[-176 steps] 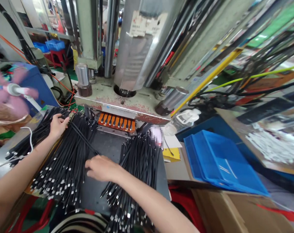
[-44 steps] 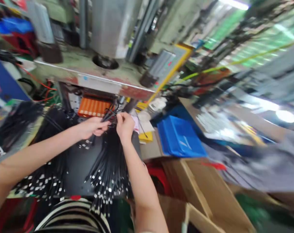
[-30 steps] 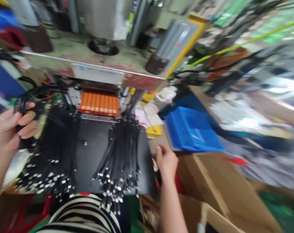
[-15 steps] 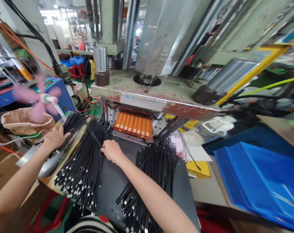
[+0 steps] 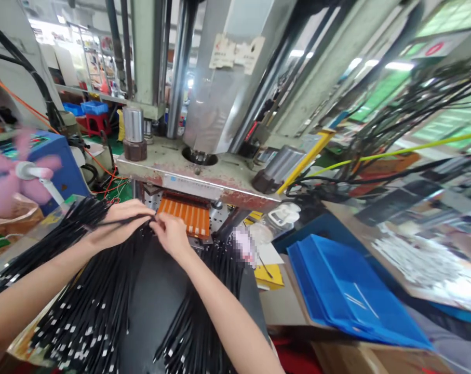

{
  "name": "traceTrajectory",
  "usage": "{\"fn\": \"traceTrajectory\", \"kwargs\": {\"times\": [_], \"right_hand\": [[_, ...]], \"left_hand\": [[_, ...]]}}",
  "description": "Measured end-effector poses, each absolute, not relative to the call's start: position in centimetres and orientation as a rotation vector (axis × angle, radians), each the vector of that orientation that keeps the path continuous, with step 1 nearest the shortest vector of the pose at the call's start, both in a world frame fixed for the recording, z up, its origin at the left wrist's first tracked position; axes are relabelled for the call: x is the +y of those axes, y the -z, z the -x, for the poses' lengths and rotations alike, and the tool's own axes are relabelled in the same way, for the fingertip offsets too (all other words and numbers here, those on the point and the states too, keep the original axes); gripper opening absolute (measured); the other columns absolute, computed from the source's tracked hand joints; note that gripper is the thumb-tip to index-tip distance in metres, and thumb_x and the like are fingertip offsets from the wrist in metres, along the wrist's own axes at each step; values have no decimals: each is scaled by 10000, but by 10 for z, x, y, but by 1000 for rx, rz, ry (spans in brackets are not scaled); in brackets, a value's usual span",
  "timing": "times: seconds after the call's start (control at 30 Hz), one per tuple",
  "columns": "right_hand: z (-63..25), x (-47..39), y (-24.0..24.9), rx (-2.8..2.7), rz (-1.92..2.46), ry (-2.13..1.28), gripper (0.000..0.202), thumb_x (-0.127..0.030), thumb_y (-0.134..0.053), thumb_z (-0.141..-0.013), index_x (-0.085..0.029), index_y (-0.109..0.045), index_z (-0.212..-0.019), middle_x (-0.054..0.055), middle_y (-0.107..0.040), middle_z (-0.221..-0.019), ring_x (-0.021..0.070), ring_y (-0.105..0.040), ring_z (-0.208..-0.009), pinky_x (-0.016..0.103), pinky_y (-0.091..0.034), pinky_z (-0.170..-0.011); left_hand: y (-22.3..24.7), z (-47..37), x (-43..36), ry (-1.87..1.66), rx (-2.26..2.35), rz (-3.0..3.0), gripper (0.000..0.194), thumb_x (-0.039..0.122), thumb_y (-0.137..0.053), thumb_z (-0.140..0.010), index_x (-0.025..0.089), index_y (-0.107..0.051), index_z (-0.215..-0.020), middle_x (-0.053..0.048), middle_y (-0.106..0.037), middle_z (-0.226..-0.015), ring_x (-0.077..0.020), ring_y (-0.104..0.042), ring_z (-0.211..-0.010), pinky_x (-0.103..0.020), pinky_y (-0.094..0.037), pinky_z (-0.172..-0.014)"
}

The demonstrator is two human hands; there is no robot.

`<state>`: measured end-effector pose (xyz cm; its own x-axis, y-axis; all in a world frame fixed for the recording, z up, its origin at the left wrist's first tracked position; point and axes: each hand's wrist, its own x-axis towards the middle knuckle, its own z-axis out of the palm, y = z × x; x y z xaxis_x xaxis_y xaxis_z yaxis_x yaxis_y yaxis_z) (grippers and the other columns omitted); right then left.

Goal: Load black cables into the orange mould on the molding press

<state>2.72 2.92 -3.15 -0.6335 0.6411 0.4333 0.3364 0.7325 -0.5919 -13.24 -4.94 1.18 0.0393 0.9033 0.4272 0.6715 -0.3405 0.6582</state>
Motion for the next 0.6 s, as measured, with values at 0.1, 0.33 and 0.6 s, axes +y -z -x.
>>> {"fn": "traceTrajectory", "kwargs": {"times": [0.1,0.33,0.6], "right_hand": [[-20,66,29,-2095,857,-719,163,-265,-531,-846,-176,-606,-733,-28,-586,-618,125,-536,-589,208,-393,-604],[-9,114,43,-1966,1086,-975,198,-323,-620,-761,-179,-566,-636,-25,-605,-559,128,-553,-537,214,-383,-562],[-19,93,41,-2051,1012,-869,79,-185,-671,-726,-196,-620,-667,-26,-657,-648,135,-621,-640,216,-421,-644]], "left_hand": [[-15,124,-20,-1152,1718,-2212,360,358,-433,-924,186,-634,-1167,-85,-676,-991,-205,-629,-952,-332,-464,-935],[41,143,-8,-934,1636,-2382,244,281,-468,-932,183,-659,-1048,-73,-696,-1096,-182,-652,-1025,-302,-474,-970],[69,145,-21,-664,1584,-2802,399,255,-443,-952,158,-510,-1333,-97,-544,-1379,-212,-492,-1289,-384,-379,-1088]]}}
